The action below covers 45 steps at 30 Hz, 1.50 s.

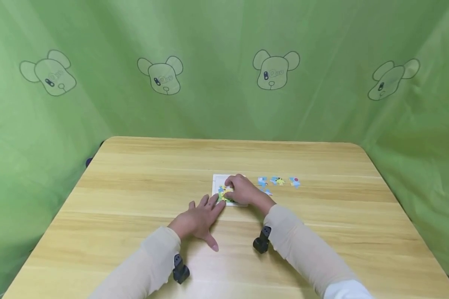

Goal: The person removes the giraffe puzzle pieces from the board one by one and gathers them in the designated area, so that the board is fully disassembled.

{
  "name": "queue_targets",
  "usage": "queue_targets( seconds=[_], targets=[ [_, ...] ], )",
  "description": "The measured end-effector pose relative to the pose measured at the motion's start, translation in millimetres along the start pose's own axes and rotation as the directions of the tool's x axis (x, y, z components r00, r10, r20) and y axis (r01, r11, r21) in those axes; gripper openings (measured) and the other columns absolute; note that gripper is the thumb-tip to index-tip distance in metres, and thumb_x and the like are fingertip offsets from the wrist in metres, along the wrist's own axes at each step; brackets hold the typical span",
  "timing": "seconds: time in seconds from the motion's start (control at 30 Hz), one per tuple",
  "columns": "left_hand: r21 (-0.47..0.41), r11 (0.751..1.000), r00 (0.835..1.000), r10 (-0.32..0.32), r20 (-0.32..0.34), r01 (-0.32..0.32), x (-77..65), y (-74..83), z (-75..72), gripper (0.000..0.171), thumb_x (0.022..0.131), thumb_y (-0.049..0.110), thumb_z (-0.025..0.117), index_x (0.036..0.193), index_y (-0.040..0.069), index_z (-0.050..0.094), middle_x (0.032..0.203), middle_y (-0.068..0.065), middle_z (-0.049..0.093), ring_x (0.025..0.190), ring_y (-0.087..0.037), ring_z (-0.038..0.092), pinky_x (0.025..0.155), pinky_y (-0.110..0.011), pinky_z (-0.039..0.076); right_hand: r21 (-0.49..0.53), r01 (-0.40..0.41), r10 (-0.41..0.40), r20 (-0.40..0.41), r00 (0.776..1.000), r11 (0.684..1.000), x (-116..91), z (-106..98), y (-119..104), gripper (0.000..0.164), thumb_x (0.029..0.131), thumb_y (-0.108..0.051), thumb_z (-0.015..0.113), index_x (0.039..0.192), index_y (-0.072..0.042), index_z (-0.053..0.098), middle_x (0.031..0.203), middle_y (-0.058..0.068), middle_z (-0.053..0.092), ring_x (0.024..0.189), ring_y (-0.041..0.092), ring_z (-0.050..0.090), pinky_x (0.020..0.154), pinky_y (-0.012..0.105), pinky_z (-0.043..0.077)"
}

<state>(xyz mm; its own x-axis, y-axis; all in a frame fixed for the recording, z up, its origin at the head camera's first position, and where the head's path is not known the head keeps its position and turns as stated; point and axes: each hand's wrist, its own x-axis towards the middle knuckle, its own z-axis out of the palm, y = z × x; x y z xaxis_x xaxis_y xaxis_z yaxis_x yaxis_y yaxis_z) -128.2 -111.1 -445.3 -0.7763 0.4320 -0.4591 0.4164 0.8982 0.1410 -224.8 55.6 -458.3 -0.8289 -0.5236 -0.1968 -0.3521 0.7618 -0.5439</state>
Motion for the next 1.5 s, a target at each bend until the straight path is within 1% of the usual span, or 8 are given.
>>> queue_targets(
  seconds=[0.23,0.4,0.57,0.8,0.97,1.17,1.43,1.5],
  targets=[
    [0.013,1.000,1.000,0.003,0.002,-0.003,1.2,0.7,-0.4,0.131,0.053,0.074,0.071,0.153,0.021,0.005,0.159,-0.010,0.001,0.145,-0.035,0.008,0.107,-0.063,0.024,0.035,-0.026,0.026,0.007,1.000,0.999,-0.5,-0.3,0.4,0.035,0.080,-0.023,0.075,0.107,-0.006,0.059,0.094,0.005,0.053,0.086,0.018,0.047,0.078,0.031,0.044],
    [0.006,1.000,1.000,-0.001,0.000,0.001,0.4,0.3,-0.8,0.131,0.053,0.073,0.072,0.153,0.020,0.006,0.160,-0.010,0.001,0.145,-0.035,0.008,0.107,-0.063,0.024,0.078,-0.021,0.020,0.007,1.000,0.997,1.6,0.7,0.5,0.034,0.080,-0.020,0.076,0.104,-0.007,0.055,0.091,0.004,0.052,0.080,0.017,0.048,0.075,0.030,0.044],
    [-0.003,1.000,1.000,0.000,-0.012,0.000,-1.2,-0.1,-1.0,0.129,0.054,0.072,0.073,0.153,0.019,0.007,0.159,-0.010,0.002,0.145,-0.035,0.008,0.107,-0.063,0.024,0.115,-0.026,0.025,0.002,1.000,0.993,3.3,2.1,0.4,0.035,0.080,-0.018,0.076,0.105,-0.010,0.052,0.088,0.003,0.055,0.075,0.015,0.050,0.071,0.028,0.044],
    [-0.026,1.000,1.000,-0.007,-0.008,0.007,-1.6,-1.0,-0.1,0.129,0.054,0.071,0.073,0.153,0.019,0.007,0.159,-0.011,0.002,0.145,-0.035,0.007,0.108,-0.063,0.022,0.110,-0.015,0.018,-0.026,1.000,0.994,-0.2,0.9,1.6,0.037,0.083,-0.017,0.073,0.111,-0.009,0.051,0.078,0.000,0.054,0.067,0.014,0.050,0.067,0.028,0.044],
    [-0.028,1.000,1.000,0.003,-0.005,-0.003,-1.1,-1.3,1.0,0.130,0.054,0.071,0.073,0.153,0.019,0.007,0.159,-0.011,0.001,0.145,-0.036,0.007,0.108,-0.063,0.021,0.102,-0.006,0.011,-0.053,0.999,0.995,-2.6,1.1,5.6,0.032,0.084,-0.017,0.070,0.109,-0.008,0.052,0.074,0.000,0.055,0.064,0.013,0.050,0.065,0.027,0.044],
    [-0.041,0.999,1.000,-0.008,0.004,0.008,-1.6,-1.9,-0.7,0.131,0.054,0.072,0.072,0.153,0.020,0.005,0.159,-0.010,-0.002,0.145,-0.035,0.005,0.109,-0.063,0.019,0.143,-0.042,0.052,-0.068,0.996,0.989,-5.8,-0.6,10.4,0.025,0.089,-0.020,0.064,0.108,-0.009,0.053,0.073,0.003,0.055,0.059,0.014,0.050,0.056,0.026,0.043],
    [-0.047,0.999,1.000,0.002,0.003,-0.002,-0.5,-0.7,0.6,0.131,0.053,0.072,0.072,0.153,0.020,0.005,0.159,-0.010,-0.001,0.145,-0.036,0.005,0.109,-0.063,0.018,0.201,-0.086,0.103,-0.073,0.992,0.976,-18.7,-7.8,19.3,0.025,0.089,-0.019,0.065,0.108,-0.008,0.053,0.072,0.004,0.057,0.054,0.014,0.050,0.051,0.026,0.041],
    [-0.045,0.999,1.000,0.005,0.000,-0.005,-0.2,0.3,1.0,0.131,0.053,0.072,0.072,0.153,0.020,0.006,0.159,-0.010,-0.001,0.145,-0.036,0.005,0.109,-0.063,0.019,0.205,-0.099,0.116,-0.072,0.991,0.974,-22.2,-9.0,22.6,0.026,0.089,-0.020,0.065,0.109,-0.008,0.053,0.072,0.004,0.057,0.055,0.015,0.050,0.052,0.026,0.042]
  ],
)
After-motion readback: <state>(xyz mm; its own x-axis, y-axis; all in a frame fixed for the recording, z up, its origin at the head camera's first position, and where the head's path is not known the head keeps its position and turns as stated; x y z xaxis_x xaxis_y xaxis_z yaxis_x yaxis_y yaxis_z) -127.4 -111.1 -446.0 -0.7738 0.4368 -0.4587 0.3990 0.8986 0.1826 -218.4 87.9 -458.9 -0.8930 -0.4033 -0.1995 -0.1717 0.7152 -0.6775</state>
